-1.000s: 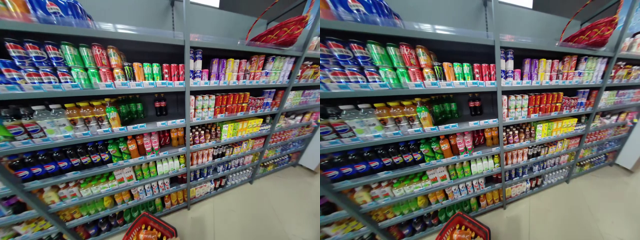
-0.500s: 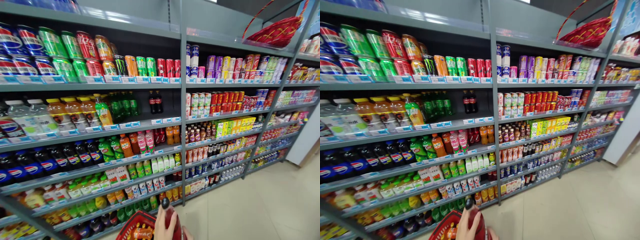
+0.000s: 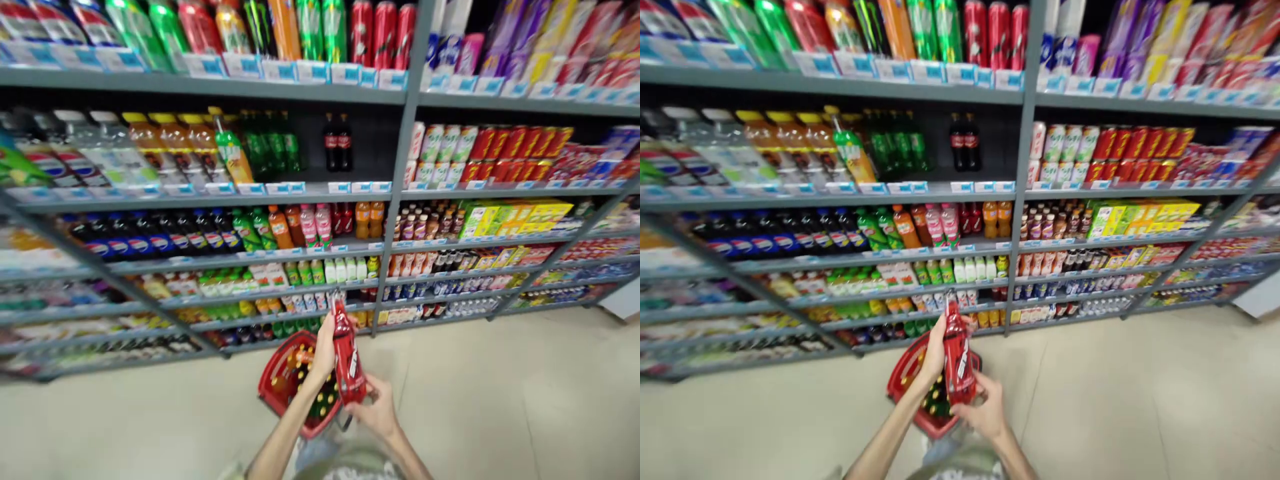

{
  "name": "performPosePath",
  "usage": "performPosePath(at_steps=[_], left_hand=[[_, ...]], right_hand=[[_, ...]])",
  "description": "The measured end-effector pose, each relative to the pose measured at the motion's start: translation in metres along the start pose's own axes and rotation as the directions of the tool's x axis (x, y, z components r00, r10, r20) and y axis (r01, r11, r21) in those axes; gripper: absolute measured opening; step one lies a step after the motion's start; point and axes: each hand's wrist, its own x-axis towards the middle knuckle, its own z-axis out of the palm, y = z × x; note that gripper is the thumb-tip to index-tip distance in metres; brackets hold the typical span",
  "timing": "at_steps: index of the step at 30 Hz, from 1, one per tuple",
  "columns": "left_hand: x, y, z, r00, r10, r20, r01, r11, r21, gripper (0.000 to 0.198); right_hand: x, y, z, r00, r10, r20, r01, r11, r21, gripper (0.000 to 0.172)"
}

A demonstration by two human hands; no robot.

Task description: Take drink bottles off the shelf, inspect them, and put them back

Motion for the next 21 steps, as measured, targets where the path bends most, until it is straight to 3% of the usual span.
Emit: performPosePath(at_steps=[8, 14, 21], left_hand=[[-0.013, 0.006, 0.008, 0.998, -0.005, 0.059, 0.015, 0.985, -0.174, 0.067], [-0.018, 0.003, 0.008, 0.995, 0.019, 0.095, -0.001, 0.983, -0.184, 0.067], [-0.021, -0.005, 0.008, 0.997, -0.049, 0.054, 0.057, 0.984, -0.167, 0.067]], right_hand=[[-0.011, -0.005, 0.012, 0.995, -0.03, -0.093, 0.034, 0.998, 0.047, 0.058], [-0.014, -0.001, 0.011, 0.981, -0.107, -0.16, 0.09, 0.99, -0.111, 0.069], [-0.016, -0.001, 0.01, 0.925, -0.274, -0.263, 0.21, 0.945, -0.249, 0.083]])
